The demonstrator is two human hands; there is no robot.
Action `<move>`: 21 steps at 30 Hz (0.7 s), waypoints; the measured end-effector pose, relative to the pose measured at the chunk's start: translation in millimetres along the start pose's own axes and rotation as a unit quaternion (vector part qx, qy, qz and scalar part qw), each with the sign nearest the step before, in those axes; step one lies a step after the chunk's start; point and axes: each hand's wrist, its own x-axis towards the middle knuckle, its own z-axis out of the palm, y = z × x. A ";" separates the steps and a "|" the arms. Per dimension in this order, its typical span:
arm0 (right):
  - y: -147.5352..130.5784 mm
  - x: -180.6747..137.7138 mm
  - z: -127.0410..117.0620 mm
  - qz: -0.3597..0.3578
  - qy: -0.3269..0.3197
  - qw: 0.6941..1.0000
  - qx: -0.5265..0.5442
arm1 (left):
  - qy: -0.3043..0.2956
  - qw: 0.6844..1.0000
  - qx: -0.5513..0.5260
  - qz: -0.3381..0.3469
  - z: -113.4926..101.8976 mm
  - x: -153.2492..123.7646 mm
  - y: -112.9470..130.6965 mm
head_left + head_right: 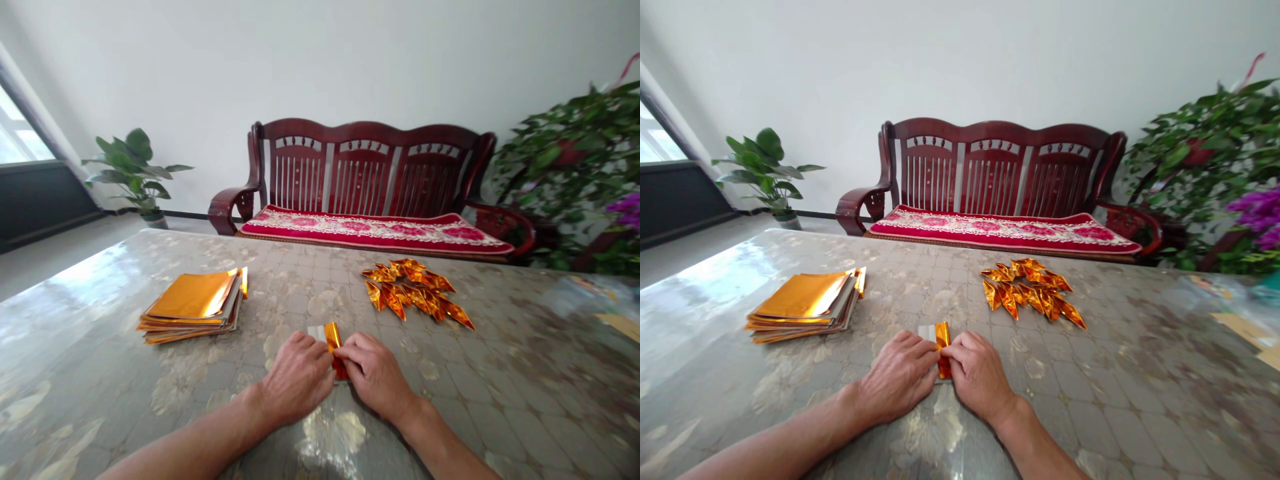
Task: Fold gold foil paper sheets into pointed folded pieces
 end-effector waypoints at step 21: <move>-9.8 1.0 -4.1 -0.061 0.042 0.996 -0.052 | 0.028 0.996 -0.078 0.037 2.5 0.1 -13.9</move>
